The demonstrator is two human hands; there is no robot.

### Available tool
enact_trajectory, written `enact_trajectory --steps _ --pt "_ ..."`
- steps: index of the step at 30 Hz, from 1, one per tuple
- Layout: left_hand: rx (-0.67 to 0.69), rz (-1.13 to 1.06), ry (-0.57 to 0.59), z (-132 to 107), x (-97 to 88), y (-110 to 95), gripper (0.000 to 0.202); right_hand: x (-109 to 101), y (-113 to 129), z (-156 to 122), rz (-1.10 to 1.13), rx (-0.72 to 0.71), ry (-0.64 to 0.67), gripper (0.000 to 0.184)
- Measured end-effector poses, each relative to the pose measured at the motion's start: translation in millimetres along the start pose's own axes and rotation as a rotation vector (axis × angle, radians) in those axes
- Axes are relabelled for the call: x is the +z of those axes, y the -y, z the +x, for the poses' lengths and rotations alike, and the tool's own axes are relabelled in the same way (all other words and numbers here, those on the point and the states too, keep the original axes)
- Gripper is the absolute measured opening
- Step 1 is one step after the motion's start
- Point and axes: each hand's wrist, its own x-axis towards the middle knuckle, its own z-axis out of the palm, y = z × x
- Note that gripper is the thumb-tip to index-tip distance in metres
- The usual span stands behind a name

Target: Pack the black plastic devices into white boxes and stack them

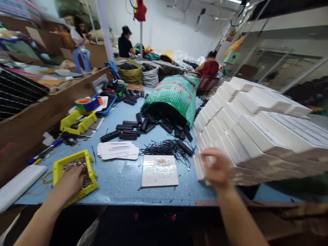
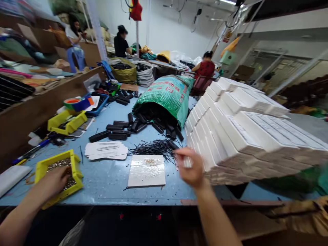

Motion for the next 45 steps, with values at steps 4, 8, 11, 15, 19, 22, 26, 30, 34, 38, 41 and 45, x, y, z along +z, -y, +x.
enact_trajectory --steps 4,8,11,15,19,22,26,30,34,38,41,45 --pt "-0.017 0.107 0.196 4.8 14.8 21.5 0.015 127.8 37.3 16.1 0.158 -0.123 0.632 0.025" --pt "-0.051 0.051 0.155 0.0 11.7 16.3 0.022 237.1 70.0 50.5 0.191 -0.02 0.623 0.04" --pt "-0.053 -0.053 0.047 -7.1 0.8 16.9 0.031 271.0 74.1 53.9 0.26 0.048 0.633 0.042" --pt "-0.122 -0.267 -0.152 -26.1 -12.9 13.2 0.033 237.4 43.8 22.4 0.407 0.183 0.594 0.035" --pt "-0.482 -0.953 -0.153 -47.4 8.2 -45.3 0.043 166.8 22.1 -38.0 0.857 0.513 0.596 0.046" --pt "-0.617 -1.512 0.129 -54.3 43.3 -118.2 0.049 131.7 38.5 -71.4 1.213 0.822 0.424 0.039" --pt "-0.601 -1.761 0.247 -54.7 73.3 -182.6 0.042 118.1 75.5 -76.3 1.359 0.641 0.129 0.027" --pt "-0.41 -1.722 0.169 -52.5 72.3 -192.4 0.036 119.3 92.2 -66.0 1.503 0.645 -0.145 0.021" --pt "-0.328 -1.7 0.17 -49.5 65.9 -192.1 0.039 122.3 95.3 -65.4 1.584 0.761 -0.216 0.025" --pt "-0.312 -1.701 0.123 -52.5 69.8 -201.6 0.041 123.4 93.5 -66.9 1.619 0.843 -0.298 0.027" --pt "-0.279 -1.659 -0.003 -61.4 78.1 -209.4 0.038 123.0 86.7 -67.0 1.636 0.972 -0.346 0.028" --pt "-0.099 -1.488 -0.142 -71.2 87.4 -210.4 0.029 122.3 76.1 -71.2 1.675 1.092 -0.328 0.03"
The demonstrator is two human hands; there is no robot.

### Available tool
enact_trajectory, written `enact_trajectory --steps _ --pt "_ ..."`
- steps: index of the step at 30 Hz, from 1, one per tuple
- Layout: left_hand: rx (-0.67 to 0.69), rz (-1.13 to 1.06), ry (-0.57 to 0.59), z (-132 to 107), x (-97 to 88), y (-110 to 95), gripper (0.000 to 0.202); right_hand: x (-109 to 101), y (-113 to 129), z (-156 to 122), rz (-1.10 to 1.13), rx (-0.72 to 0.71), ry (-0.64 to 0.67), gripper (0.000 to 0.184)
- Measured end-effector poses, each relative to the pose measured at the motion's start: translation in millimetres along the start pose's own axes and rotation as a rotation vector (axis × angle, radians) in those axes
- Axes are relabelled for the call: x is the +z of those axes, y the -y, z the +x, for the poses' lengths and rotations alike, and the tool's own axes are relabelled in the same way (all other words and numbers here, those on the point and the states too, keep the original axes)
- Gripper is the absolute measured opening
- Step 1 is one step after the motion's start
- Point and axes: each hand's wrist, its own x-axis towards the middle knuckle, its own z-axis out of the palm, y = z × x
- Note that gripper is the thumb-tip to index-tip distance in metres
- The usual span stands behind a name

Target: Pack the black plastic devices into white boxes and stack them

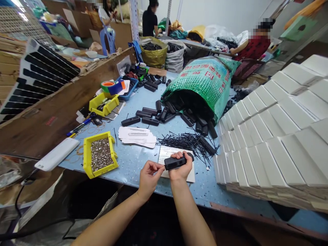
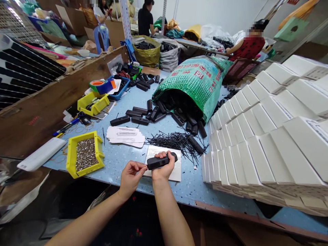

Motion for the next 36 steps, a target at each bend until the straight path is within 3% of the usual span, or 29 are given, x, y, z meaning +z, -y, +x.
enact_trajectory --steps 3,5,9,12,15,17,18,20,23,26,30,33,36 --pt "0.122 0.122 0.039 -0.6 -3.4 5.5 0.026 -4.3 -2.7 -4.2 -0.022 -0.02 -0.007 0.029" --pt "0.11 0.149 0.036 -1.5 -3.7 9.9 0.024 -3.0 -5.1 -9.7 -0.063 -0.115 0.01 0.028" --pt "-0.09 0.073 0.019 -6.8 -3.1 14.2 0.023 2.9 4.6 -12.6 -0.208 -0.237 0.111 0.024" --pt "-0.189 0.173 0.156 7.3 -16.9 5.7 0.035 -8.1 23.5 -0.3 -0.342 -0.446 0.218 0.017" --pt "-0.045 0.651 0.206 58.2 -45.3 -11.7 0.051 -35.9 34.3 20.2 -0.688 -0.653 0.339 0.012" --pt "0.089 1.034 0.179 106.6 -64.5 -24.3 0.057 -52.0 35.0 33.7 -0.906 -0.567 0.428 0.012" --pt "0.115 1.214 0.256 130.9 -72.6 -29.6 0.063 -56.3 35.1 39.3 -0.922 -0.502 0.448 0.011" --pt "0.022 1.513 0.443 172.1 -85.0 -36.2 0.065 -56.7 38.0 47.2 -0.751 -0.4 0.383 0.012" --pt "-0.073 1.617 0.597 203.9 -95.6 -35.2 0.064 -46.4 51.5 52.5 -0.44 -0.275 0.157 0.021" --pt "-0.054 1.656 0.608 206.9 -100.1 -28.9 0.062 -43.5 63.0 55.0 -0.415 -0.205 0.051 0.028" --pt "-0.017 1.662 0.639 203.1 -97.9 -27.7 0.052 -60.1 56.5 60.4 -0.537 -0.248 -0.026 0.041" --pt "-0.027 1.63 0.636 203.4 -92.8 -42.4 0.051 -72.9 51.2 62.1 -0.987 -0.534 -0.028 0.055" --pt "-0.058 1.533 0.711 191.0 -86.9 -72.5 0.03 -68.4 55.7 49.0 -1.342 -0.846 0.108 0.049"
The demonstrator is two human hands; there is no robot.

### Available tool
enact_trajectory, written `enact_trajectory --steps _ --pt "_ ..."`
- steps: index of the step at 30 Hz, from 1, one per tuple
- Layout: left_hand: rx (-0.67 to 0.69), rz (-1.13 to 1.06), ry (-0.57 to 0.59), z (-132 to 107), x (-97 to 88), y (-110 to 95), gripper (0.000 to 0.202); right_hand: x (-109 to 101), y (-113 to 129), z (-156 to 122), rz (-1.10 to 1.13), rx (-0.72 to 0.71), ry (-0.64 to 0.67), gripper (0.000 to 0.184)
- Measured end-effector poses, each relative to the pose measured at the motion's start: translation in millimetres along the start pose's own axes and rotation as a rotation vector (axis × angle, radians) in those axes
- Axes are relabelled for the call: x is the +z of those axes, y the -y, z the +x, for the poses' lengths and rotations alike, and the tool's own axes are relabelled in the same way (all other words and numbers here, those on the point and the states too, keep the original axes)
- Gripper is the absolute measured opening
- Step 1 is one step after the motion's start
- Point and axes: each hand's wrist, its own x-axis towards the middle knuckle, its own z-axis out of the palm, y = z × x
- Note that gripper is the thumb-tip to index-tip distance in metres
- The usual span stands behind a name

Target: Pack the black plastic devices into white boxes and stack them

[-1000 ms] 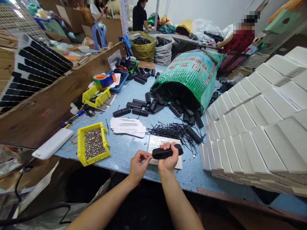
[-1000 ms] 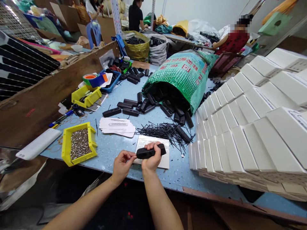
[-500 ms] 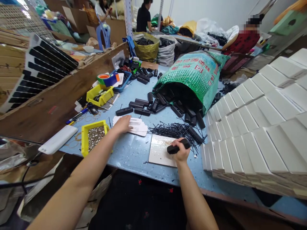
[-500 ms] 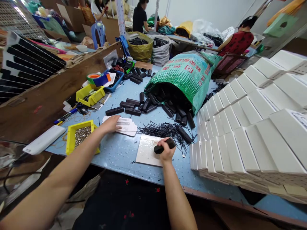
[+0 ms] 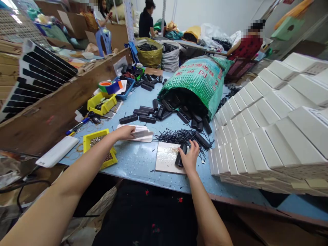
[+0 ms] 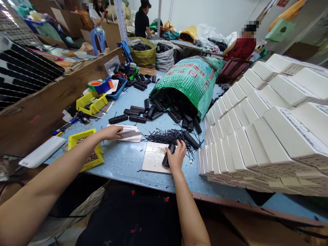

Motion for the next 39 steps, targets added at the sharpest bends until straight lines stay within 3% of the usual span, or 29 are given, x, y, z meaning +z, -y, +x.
enact_trajectory --steps 2,4,6,8,11,13,15,17,18,19,21,23,24,28,30,33,36,39 --pt "0.076 -0.239 0.044 -25.4 -8.0 -17.8 0.02 -5.4 24.5 -5.7 0.049 -0.133 0.121 0.032" --pt "0.164 -0.715 0.127 -53.8 -4.0 -42.9 0.022 -5.4 56.9 -14.8 0.166 -0.266 0.276 0.025" --pt "0.227 -1.01 0.248 -78.3 12.2 -69.3 0.023 0.8 86.7 -24.7 0.192 -0.426 0.372 0.035" --pt "0.229 -1.1 0.225 -94.8 36.0 -89.3 0.019 8.5 104.7 -32.9 0.117 -0.562 0.413 0.044" --pt "0.213 -1.249 0.157 -105.9 72.9 -98.8 0.032 9.4 106.9 -41.5 0.009 -0.648 0.499 0.025" --pt "0.209 -1.246 0.159 -109.3 90.8 -94.0 0.045 0.5 100.2 -46.6 -0.024 -0.633 0.654 0.008" --pt "0.155 -1.103 0.106 -112.6 99.0 -86.2 0.064 -10.4 93.6 -51.3 -0.038 -0.563 0.818 0.007" --pt "0.112 -0.986 0.025 -116.4 97.0 -80.7 0.092 -16.5 88.1 -55.5 0.011 -0.449 0.868 0.012" --pt "0.121 -0.968 -0.015 -118.3 93.1 -79.9 0.099 -16.3 85.2 -57.3 0.093 -0.366 0.827 0.014" --pt "0.165 -0.959 -0.039 -120.0 88.4 -80.7 0.096 -13.9 82.1 -59.0 0.214 -0.254 0.749 0.015" --pt "0.296 -0.913 -0.067 -122.7 80.1 -86.3 0.063 -4.6 75.8 -61.9 0.499 0.04 0.631 0.018" --pt "0.402 -0.846 -0.065 -123.7 77.5 -95.3 0.037 5.4 71.4 -63.9 0.676 0.285 0.627 0.03" --pt "0.425 -0.829 -0.062 -123.4 78.8 -100.2 0.038 8.7 70.6 -64.3 0.695 0.312 0.661 0.036" --pt "0.258 -0.901 -0.157 -118.5 90.5 -116.6 0.097 7.3 77.2 -61.0 0.593 -0.051 0.802 0.045" --pt "0.182 -0.92 -0.129 -115.4 92.6 -121.7 0.113 3.6 83.2 -60.1 0.589 -0.065 0.848 0.038" --pt "0.159 -0.901 -0.053 -110.6 89.8 -125.1 0.115 3.2 90.6 -67.0 0.583 0.065 0.757 0.027" --pt "0.187 -0.952 0.002 -105.2 90.7 -121.3 0.111 2.8 89.1 -74.3 0.462 -0.085 0.666 0.031" --pt "0.091 -1.121 0.04 -101.2 100.5 -109.0 0.105 -9.0 68.3 -57.5 0.223 -0.33 0.895 0.047"
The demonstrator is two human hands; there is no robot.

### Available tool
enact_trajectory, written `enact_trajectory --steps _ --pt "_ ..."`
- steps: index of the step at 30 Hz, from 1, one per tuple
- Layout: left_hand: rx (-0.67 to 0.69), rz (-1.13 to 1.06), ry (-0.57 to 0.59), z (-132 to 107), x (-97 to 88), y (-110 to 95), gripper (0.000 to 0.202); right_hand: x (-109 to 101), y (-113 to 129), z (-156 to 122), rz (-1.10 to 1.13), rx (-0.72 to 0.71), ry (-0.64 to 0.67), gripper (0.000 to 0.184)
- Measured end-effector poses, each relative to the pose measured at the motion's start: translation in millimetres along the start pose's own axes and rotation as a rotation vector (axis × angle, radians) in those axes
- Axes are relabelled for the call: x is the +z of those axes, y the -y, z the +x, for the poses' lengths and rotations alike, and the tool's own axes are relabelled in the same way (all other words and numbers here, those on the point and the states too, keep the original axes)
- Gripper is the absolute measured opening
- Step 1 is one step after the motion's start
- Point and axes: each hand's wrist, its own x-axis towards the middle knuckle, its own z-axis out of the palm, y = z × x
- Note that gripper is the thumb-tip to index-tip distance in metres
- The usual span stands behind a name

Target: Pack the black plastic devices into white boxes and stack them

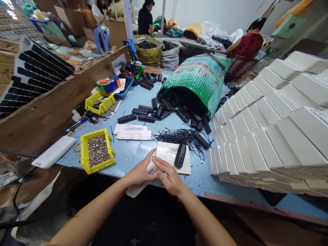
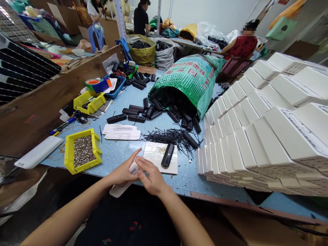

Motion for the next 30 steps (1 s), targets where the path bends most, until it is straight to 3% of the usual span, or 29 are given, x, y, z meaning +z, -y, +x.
enact_trajectory --steps 3,5,7,8,10,12,14,17,19,21,22,24,27,30 --pt "-0.184 -0.429 -0.098 0.7 -12.9 15.4 0.088 -48.5 -33.6 -5.7 -0.387 0.056 0.143 0.061" --pt "-0.23 -0.785 -0.199 2.2 -22.8 19.9 0.066 -78.3 -50.7 -8.2 -0.555 0.076 0.173 0.054" --pt "-0.233 -1.038 -0.366 5.5 -28.9 18.4 0.036 -92.7 -53.5 -7.5 -0.535 0.067 0.15 0.04" --pt "-0.236 -1.115 -0.463 7.7 -29.2 15.8 0.023 -92.3 -48.8 -5.5 -0.461 0.071 0.06 0.034" --pt "-0.261 -1.205 -0.615 12.0 -23.4 8.4 0.011 -77.6 -30.3 1.8 -0.204 0.073 -0.24 0.033" --pt "-0.308 -1.257 -0.664 14.7 -10.9 0.8 0.013 -50.7 -8.1 11.5 0.043 0.045 -0.52 0.039" --pt "-0.335 -1.272 -0.623 13.5 2.2 -3.5 0.016 -22.2 8.4 20.2 0.069 -0.011 -0.609 0.042" --pt "-0.321 -1.064 -0.439 3.1 7.5 2.1 0.025 6.2 14.9 25.1 -0.028 -0.035 -0.588 0.051" --pt "-0.188 -0.661 -0.494 -7.1 -2.0 13.3 0.046 12.3 9.5 25.8 0.038 -0.032 -0.551 0.062" --pt "0.027 -0.153 -0.605 -16.1 -15.9 26.4 0.075 9.8 -1.9 33.7 0.108 -0.06 -0.334 0.063" --pt "0.112 0.064 -0.612 -19.4 -21.9 32.2 0.081 6.6 -9.9 43.3 0.096 -0.08 -0.181 0.053" --pt "0.156 0.338 -0.509 -22.6 -28.5 40.9 0.077 -0.5 -30.4 75.9 -0.089 -0.047 0.036 0.031" --pt "0.118 0.478 -0.448 -20.1 -25.2 46.7 0.065 -3.1 -67.1 147.6 -0.488 0.095 0.01 0.034" --pt "0.131 0.533 -0.462 -14.2 -20.0 48.7 0.061 7.8 -97.4 212.7 -0.558 0.051 0.092 0.038"
